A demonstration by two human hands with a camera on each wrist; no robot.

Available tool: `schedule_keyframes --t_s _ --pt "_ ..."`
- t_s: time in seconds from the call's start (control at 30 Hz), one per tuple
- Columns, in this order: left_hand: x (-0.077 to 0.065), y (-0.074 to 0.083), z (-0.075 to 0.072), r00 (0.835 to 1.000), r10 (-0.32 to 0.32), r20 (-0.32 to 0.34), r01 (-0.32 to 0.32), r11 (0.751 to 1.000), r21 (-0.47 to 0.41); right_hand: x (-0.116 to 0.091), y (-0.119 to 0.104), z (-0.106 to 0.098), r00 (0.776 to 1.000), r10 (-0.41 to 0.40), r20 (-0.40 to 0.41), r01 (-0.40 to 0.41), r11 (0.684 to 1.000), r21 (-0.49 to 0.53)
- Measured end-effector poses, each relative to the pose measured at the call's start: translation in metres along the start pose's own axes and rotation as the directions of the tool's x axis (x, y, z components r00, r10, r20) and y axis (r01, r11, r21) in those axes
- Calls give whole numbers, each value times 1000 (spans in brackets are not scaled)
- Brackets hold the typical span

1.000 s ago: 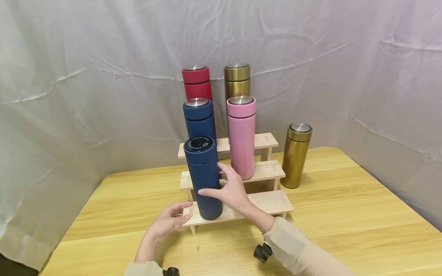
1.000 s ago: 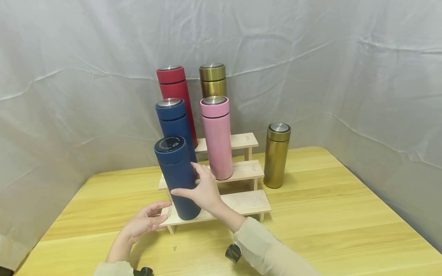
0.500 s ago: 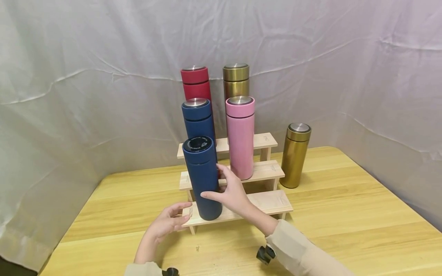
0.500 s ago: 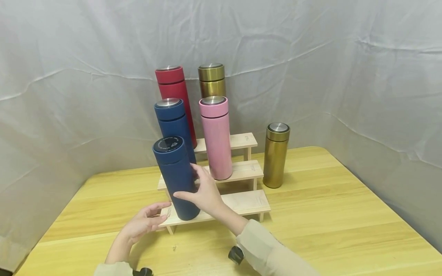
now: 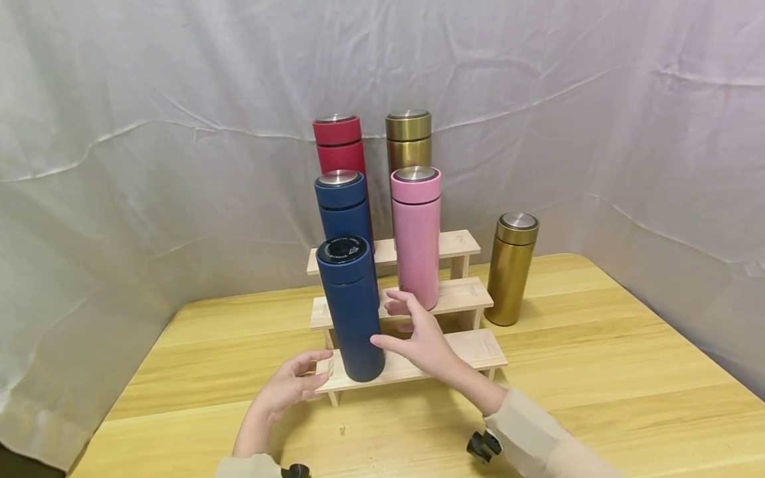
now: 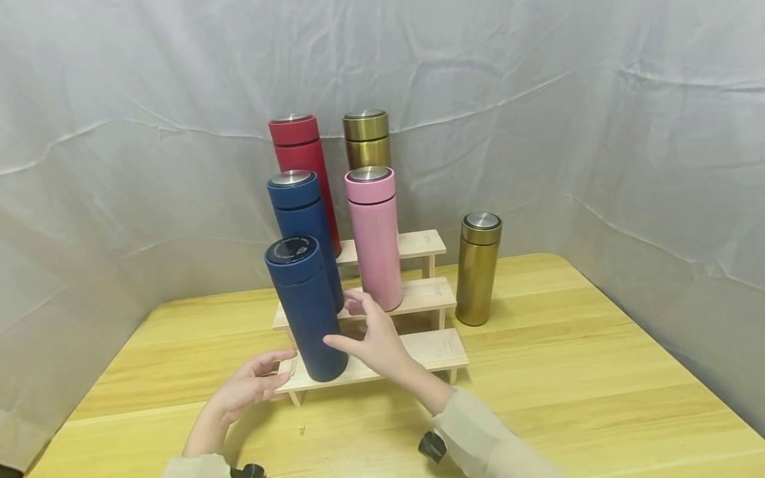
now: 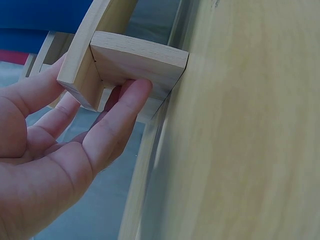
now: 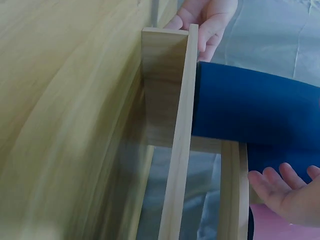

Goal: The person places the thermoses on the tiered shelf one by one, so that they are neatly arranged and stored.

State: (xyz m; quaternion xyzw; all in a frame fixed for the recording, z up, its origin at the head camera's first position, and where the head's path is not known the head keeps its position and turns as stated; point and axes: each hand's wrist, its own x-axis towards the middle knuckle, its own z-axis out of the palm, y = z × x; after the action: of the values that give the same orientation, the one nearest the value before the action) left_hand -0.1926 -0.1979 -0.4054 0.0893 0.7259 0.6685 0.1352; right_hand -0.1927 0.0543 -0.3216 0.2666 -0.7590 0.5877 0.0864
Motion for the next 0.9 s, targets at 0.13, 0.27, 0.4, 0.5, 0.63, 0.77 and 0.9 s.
schedule_keyframes --t_s 0.13,0.27,0.4,0.5,0.63,0.77,0.9 --pt "0 0 0 1000 0 7 0 1000 -9 -5 -1 -9 999 -30 -21 30 1000 -1" --pt "-1 1 1 1000 -5 7 5 1000 -13 -6 19 -18 995 -79 -54 79 997 -11" --pt "-1 1 1 1000 -10 0 10 1000 -10 -8 36 -29 991 -113 -74 111 993 -24" --pt "-1 2 1 1000 -12 -3 12 1000 -10 -10 40 -37 989 -122 -83 120 992 -26" --pt "-1 2 1 1000 -12 -3 12 1000 -13 -13 41 -47 986 -132 -107 126 990 -59" --pt "-1 2 1 1000 -9 1 9 1000 -13 -16 45 -57 976 -154 -150 145 987 -73" --pt "-1 1 1 1000 -6 7 6 1000 -13 -18 48 -66 963 -185 -194 171 981 -87"
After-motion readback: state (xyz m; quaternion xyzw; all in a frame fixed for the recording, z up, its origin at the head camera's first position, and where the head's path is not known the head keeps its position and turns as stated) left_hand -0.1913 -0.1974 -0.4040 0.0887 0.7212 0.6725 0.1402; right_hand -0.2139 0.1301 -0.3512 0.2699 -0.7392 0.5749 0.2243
